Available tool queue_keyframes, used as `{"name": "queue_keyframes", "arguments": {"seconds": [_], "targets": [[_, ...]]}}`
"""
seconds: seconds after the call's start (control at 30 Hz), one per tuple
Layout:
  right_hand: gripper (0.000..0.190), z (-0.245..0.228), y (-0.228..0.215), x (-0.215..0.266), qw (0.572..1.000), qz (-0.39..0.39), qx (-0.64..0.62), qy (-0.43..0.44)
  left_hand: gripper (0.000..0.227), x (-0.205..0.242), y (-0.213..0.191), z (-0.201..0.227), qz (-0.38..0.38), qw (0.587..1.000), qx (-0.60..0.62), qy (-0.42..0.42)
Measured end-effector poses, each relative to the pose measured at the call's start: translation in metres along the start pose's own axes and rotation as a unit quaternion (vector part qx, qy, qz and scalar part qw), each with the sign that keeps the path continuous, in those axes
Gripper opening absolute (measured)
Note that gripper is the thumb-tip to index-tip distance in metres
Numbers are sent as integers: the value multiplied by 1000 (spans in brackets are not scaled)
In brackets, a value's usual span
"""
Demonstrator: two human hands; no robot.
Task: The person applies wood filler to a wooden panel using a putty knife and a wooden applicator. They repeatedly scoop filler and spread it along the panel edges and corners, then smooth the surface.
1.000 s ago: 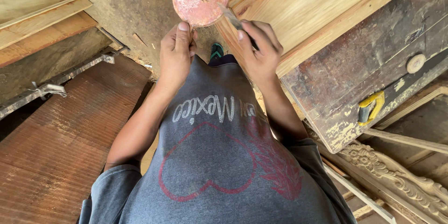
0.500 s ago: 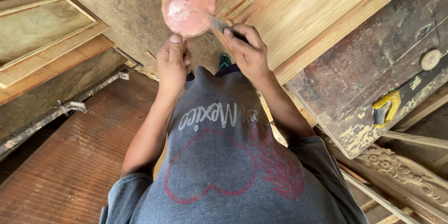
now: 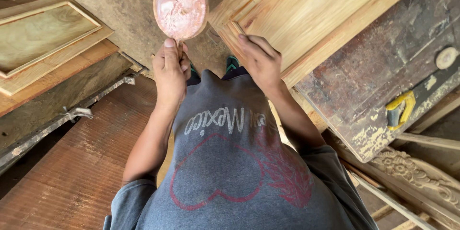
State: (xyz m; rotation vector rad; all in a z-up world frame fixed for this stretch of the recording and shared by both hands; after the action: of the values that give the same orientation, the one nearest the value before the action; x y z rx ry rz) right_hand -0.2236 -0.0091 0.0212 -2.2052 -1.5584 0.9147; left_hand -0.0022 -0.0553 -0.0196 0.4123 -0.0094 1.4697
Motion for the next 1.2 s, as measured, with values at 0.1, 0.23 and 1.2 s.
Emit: {"name": "queue_keyframes", "arguments": {"seconds": [0.1, 0.23, 1.2], "targets": [[26, 3, -12, 4, 998, 18, -47, 43, 49, -2, -4, 6, -5, 1000, -21, 18], [25, -2, 6, -5, 993, 20, -104, -45, 45, -1, 8, -8, -24, 999, 0, -29], [29, 94, 46, 109, 892, -171, -11, 418, 41, -23, -90, -1, 41, 999, 10, 18]]}}
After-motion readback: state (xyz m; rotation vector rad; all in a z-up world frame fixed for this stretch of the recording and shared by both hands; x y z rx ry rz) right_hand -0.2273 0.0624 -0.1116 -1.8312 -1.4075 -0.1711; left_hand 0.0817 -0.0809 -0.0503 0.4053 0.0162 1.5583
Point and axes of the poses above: each hand's wrist, its own x-axis away from the middle knuckle, its own y-axis out of the palm, z = x × y, the point moved 6 cm from there along -x, towards the middle knuckle, and after that the axes turned 9 degrees about y, right-handed, at the moved point
